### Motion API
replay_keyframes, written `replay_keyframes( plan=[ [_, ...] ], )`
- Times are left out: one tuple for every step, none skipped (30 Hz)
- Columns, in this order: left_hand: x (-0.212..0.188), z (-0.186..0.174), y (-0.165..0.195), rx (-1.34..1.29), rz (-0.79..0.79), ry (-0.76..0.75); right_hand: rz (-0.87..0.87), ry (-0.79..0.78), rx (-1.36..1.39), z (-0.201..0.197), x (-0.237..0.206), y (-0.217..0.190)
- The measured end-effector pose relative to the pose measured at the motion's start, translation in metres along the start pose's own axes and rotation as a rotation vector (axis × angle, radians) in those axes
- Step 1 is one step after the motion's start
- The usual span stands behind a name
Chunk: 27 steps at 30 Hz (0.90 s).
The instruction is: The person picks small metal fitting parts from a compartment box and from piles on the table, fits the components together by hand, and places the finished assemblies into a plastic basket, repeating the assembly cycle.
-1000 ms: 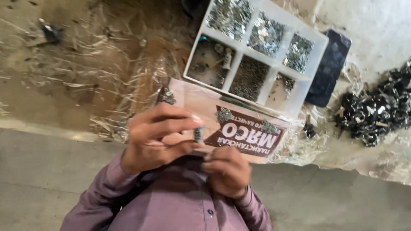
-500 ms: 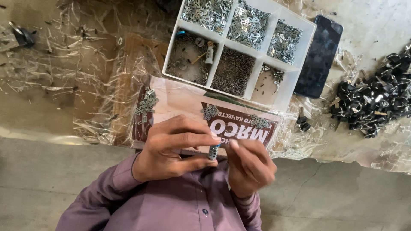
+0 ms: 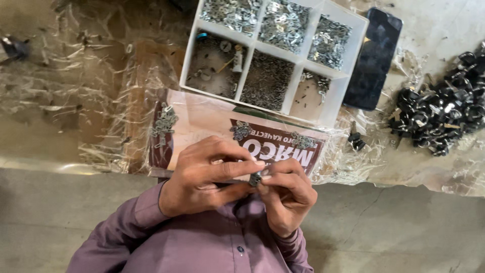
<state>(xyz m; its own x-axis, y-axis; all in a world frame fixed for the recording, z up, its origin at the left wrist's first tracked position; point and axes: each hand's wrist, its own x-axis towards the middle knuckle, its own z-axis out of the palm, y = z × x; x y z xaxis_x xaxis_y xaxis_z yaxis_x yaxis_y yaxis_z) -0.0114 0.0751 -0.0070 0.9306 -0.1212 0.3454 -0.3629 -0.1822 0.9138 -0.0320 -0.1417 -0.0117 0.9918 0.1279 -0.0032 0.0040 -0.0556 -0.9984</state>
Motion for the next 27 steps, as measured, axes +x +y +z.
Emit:
replay_keyframes(
  plan=[
    [0.000,0.001,0.000,0.010,-0.001,-0.002,0.008,0.003,-0.005,-0.001,-0.001,0.002],
    [0.001,0.002,-0.001,0.017,-0.002,-0.004,0.017,0.006,-0.011,-0.002,-0.001,0.003],
    [0.001,0.002,-0.001,-0.005,0.002,-0.009,-0.002,0.009,0.046,-0.003,-0.002,0.004],
    [0.001,0.003,-0.001,-0.027,0.005,-0.013,-0.022,0.010,0.104,-0.002,-0.002,0.007],
    [0.001,0.004,-0.001,-0.047,0.008,-0.016,-0.041,0.010,0.163,-0.001,-0.003,0.008],
    [0.001,0.005,-0.001,-0.050,0.005,-0.020,-0.038,0.031,0.189,0.000,-0.003,0.009],
    [0.001,0.005,-0.001,-0.051,0.001,-0.025,-0.035,0.051,0.215,0.001,-0.004,0.010],
    [0.001,0.005,-0.001,-0.052,-0.002,-0.028,-0.032,0.070,0.242,0.001,-0.005,0.010],
    [0.001,0.006,-0.001,-0.047,0.000,-0.029,-0.032,0.057,0.202,0.002,-0.005,0.010],
    [0.001,0.007,-0.001,-0.044,0.002,-0.029,-0.030,0.045,0.161,0.001,-0.006,0.009],
    [0.001,0.007,-0.001,-0.041,0.005,-0.029,-0.029,0.033,0.119,0.000,-0.006,0.008],
    [0.001,0.008,-0.001,-0.028,0.002,-0.028,-0.037,0.032,0.083,-0.001,-0.006,0.008],
    [0.001,0.008,0.000,-0.017,-0.001,-0.028,-0.045,0.033,0.045,-0.002,-0.005,0.008],
    [0.001,0.009,0.001,-0.009,-0.002,-0.030,-0.053,0.038,0.004,-0.003,-0.005,0.008],
    [0.001,0.009,0.001,-0.009,-0.002,-0.030,-0.032,-0.004,0.054,-0.006,-0.004,0.008],
    [0.001,0.009,0.001,-0.008,-0.003,-0.030,-0.011,-0.047,0.106,-0.008,-0.003,0.008],
    [0.002,0.010,0.002,-0.005,-0.005,-0.031,0.011,-0.089,0.159,-0.011,-0.002,0.009],
    [0.002,0.011,0.002,-0.012,0.004,-0.048,0.062,-0.074,0.194,-0.013,-0.001,0.010],
    [0.003,0.011,0.002,-0.017,0.012,-0.063,0.114,-0.061,0.231,-0.015,-0.001,0.011],
    [0.004,0.012,0.001,-0.020,0.019,-0.077,0.166,-0.049,0.268,-0.017,-0.001,0.011],
    [0.005,0.012,0.001,-0.038,0.022,-0.081,0.197,-0.062,0.355,-0.020,-0.001,0.012],
    [0.006,0.013,0.000,-0.053,0.024,-0.081,0.228,-0.079,0.443,-0.021,0.000,0.012],
    [0.006,0.012,0.000,-0.068,0.024,-0.082,0.261,-0.096,0.532,-0.022,0.000,0.012],
    [0.006,0.012,0.001,-0.067,0.009,-0.074,0.154,-0.015,0.171,-0.022,-0.001,0.011],
    [0.007,0.011,0.001,-0.064,0.001,-0.064,0.038,0.064,-0.190,-0.022,0.000,0.010],
    [0.007,0.010,0.001,-0.058,-0.006,-0.051,-0.083,0.142,-0.549,-0.021,0.001,0.009],
    [0.008,0.008,0.001,-0.062,-0.009,-0.045,-0.133,0.139,-0.705,-0.019,0.002,0.008]
  ],
)
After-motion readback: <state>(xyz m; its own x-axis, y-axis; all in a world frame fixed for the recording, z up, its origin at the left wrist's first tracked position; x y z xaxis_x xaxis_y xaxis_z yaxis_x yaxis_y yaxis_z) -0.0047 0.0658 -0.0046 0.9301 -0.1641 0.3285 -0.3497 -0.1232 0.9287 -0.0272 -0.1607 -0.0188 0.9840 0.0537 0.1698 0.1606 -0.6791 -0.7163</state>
